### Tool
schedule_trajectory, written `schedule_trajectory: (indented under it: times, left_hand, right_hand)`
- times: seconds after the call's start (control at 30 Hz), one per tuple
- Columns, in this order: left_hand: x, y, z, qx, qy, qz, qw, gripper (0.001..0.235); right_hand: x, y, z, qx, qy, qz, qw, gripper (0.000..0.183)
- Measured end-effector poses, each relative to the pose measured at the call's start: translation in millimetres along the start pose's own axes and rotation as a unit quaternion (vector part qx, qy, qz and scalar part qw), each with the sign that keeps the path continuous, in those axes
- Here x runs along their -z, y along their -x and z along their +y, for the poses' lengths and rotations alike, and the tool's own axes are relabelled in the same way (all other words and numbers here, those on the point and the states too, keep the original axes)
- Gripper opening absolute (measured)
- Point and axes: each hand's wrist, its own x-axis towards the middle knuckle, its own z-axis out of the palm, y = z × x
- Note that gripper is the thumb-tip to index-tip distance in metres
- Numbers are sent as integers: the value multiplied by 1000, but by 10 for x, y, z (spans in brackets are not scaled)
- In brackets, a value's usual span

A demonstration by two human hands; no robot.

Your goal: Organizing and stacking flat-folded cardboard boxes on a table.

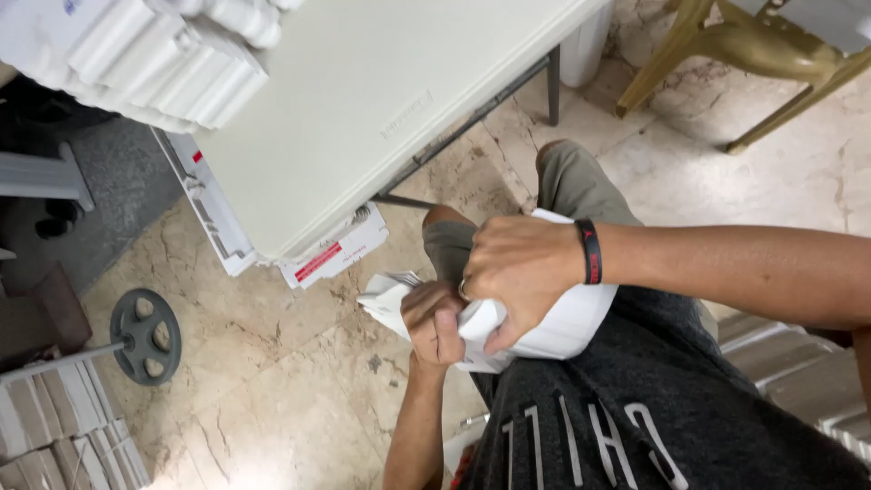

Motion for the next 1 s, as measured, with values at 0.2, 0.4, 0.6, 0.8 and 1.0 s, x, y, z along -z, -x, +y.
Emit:
schedule_trajectory:
  times: [0.2,0.4,0.6,0.8,1.0]
  left_hand:
    - [-26,153,-209,-11,-1,-16,1000,50]
    - [-9,73,-301,-29,19,-46,998,49]
    - [80,-78,-95,115,-57,-156,979,51]
    - [91,-290,219,194,-66,-200,958,53]
    - [-93,200,-292,27,5,-26,999,50]
  right_hand:
    - [-8,89,81,-34,4,-12,999,62]
    - [-24,72,144,-84,-13,-42,995,61]
    - [14,161,190,-137,55,-72,986,59]
    - [37,185,30,-172,66,-74,980,54]
    - [-5,112,43,-93,27,-45,994,53]
